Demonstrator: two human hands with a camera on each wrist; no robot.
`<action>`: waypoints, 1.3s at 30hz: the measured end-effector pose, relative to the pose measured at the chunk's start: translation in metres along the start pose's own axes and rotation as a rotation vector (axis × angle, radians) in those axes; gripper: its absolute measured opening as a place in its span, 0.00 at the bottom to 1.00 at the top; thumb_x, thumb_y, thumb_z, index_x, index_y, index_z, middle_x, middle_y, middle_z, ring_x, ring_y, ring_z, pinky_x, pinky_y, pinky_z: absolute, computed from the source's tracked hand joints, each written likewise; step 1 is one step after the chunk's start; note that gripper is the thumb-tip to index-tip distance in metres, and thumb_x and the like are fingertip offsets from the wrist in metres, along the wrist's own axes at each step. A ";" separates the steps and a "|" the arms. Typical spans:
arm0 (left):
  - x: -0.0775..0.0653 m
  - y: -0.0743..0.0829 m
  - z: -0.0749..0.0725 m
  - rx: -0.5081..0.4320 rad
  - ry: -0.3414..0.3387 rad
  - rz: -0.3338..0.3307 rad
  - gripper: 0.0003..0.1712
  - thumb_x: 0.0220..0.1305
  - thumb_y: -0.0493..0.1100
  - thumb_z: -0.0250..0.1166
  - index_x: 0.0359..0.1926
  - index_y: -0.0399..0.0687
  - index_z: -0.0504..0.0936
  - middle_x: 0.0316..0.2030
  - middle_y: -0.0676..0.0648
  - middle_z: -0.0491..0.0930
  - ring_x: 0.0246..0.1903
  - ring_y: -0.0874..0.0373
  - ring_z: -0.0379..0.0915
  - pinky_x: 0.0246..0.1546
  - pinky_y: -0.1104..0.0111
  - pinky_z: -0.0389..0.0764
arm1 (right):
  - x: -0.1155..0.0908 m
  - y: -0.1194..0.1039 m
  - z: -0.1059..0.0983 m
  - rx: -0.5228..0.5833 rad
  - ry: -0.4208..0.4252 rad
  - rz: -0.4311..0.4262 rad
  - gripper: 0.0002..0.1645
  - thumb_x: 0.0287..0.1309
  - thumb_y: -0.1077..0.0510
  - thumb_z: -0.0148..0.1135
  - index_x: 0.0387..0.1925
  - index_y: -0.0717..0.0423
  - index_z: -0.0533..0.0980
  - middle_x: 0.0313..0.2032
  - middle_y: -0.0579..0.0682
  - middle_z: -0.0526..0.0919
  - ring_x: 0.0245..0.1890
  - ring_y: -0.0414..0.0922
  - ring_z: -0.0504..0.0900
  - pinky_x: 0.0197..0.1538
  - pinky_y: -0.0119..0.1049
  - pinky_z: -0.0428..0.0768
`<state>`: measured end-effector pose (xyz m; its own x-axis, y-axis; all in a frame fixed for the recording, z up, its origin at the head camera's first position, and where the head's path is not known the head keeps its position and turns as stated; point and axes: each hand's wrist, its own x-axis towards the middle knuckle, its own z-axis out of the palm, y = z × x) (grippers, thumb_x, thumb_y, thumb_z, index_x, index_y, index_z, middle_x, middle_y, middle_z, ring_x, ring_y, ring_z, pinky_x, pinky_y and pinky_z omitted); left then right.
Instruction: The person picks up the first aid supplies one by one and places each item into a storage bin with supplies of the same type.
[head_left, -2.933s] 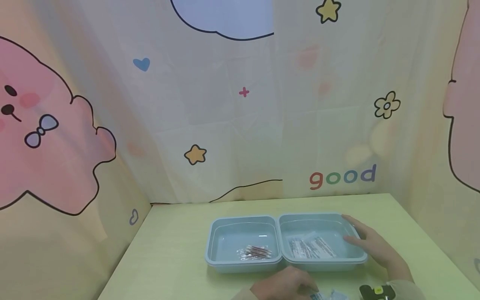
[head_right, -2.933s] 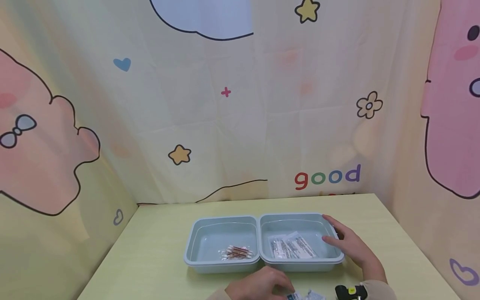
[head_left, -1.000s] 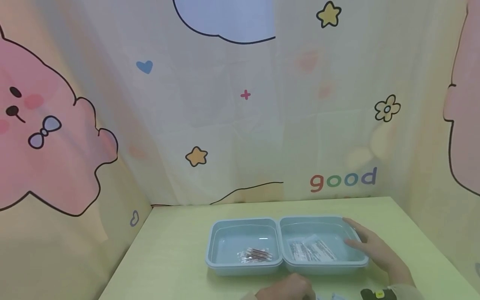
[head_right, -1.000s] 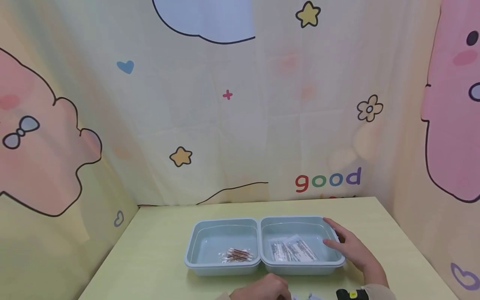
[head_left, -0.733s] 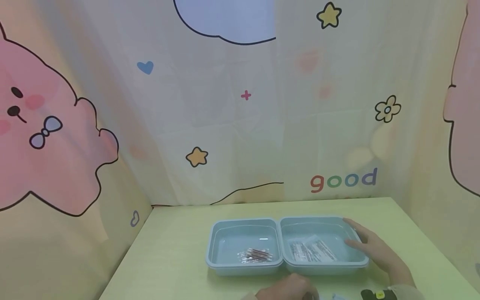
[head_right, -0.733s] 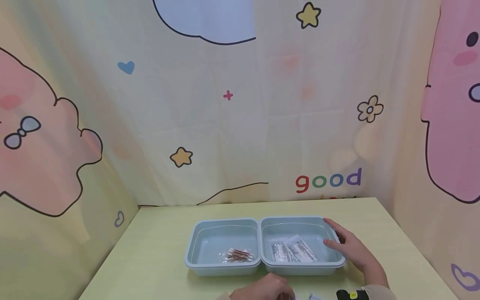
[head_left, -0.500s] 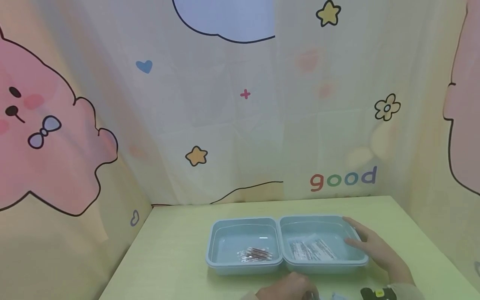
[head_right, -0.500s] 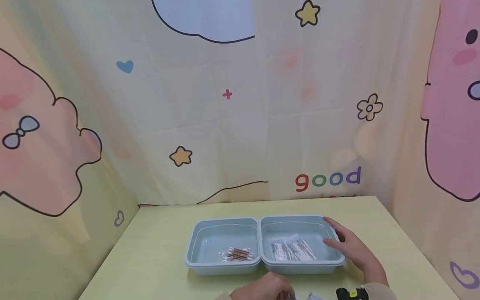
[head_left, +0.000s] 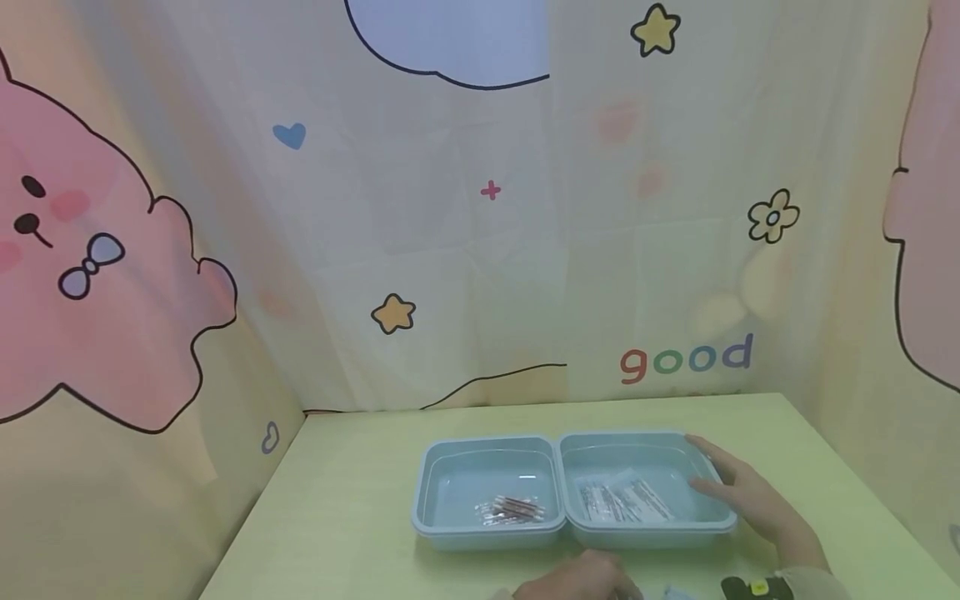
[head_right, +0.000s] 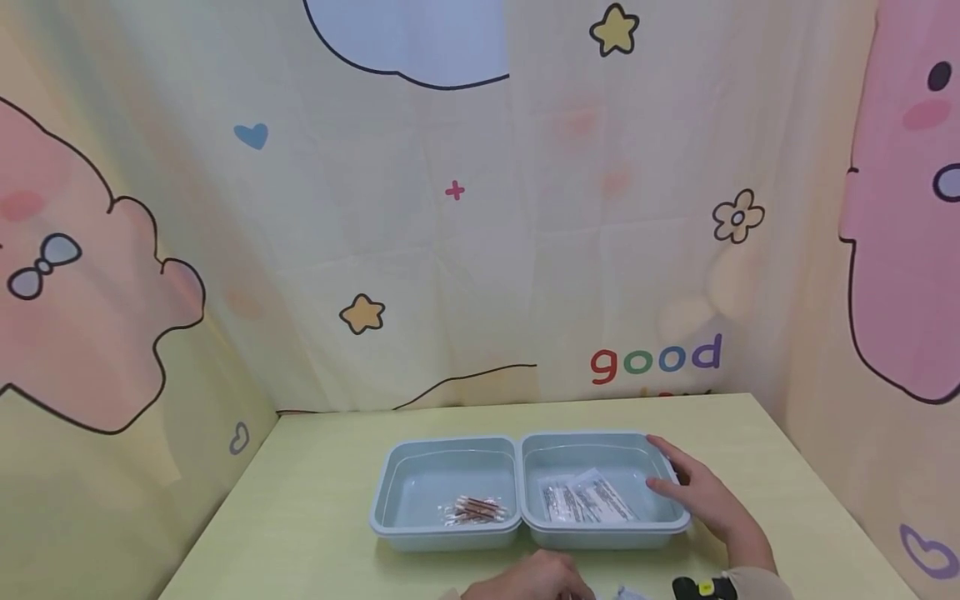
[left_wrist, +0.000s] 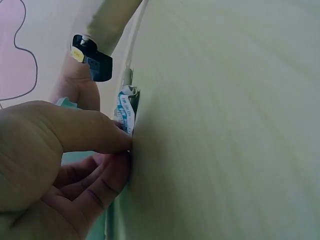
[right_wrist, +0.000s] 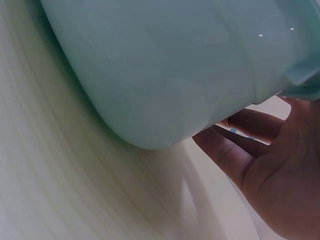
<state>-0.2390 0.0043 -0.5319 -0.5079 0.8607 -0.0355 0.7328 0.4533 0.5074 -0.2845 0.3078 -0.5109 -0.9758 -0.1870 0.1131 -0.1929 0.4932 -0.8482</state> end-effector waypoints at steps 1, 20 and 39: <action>0.001 -0.001 0.000 0.047 0.000 0.040 0.07 0.58 0.52 0.68 0.38 0.64 0.88 0.25 0.71 0.76 0.26 0.82 0.68 0.26 0.87 0.71 | 0.000 0.000 0.000 -0.002 0.000 -0.002 0.43 0.66 0.49 0.58 0.75 0.54 0.52 0.73 0.67 0.51 0.70 0.72 0.50 0.64 0.72 0.55; -0.006 0.005 -0.006 0.203 -0.002 0.141 0.08 0.62 0.55 0.64 0.37 0.64 0.88 0.27 0.67 0.70 0.25 0.81 0.65 0.25 0.88 0.67 | 0.002 -0.002 -0.001 -0.024 -0.009 0.027 0.44 0.65 0.46 0.58 0.76 0.51 0.51 0.74 0.66 0.50 0.70 0.73 0.48 0.63 0.73 0.54; 0.000 0.001 0.007 0.252 0.071 0.147 0.07 0.59 0.53 0.66 0.32 0.61 0.88 0.25 0.67 0.70 0.24 0.82 0.61 0.24 0.90 0.65 | 0.002 -0.001 0.000 -0.031 -0.004 0.038 0.44 0.65 0.46 0.59 0.76 0.50 0.52 0.74 0.66 0.51 0.71 0.72 0.48 0.63 0.74 0.53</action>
<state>-0.2344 0.0063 -0.5376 -0.4120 0.9070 0.0870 0.8856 0.3761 0.2725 -0.2862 0.3068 -0.5104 -0.9820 -0.1714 0.0789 -0.1590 0.5261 -0.8354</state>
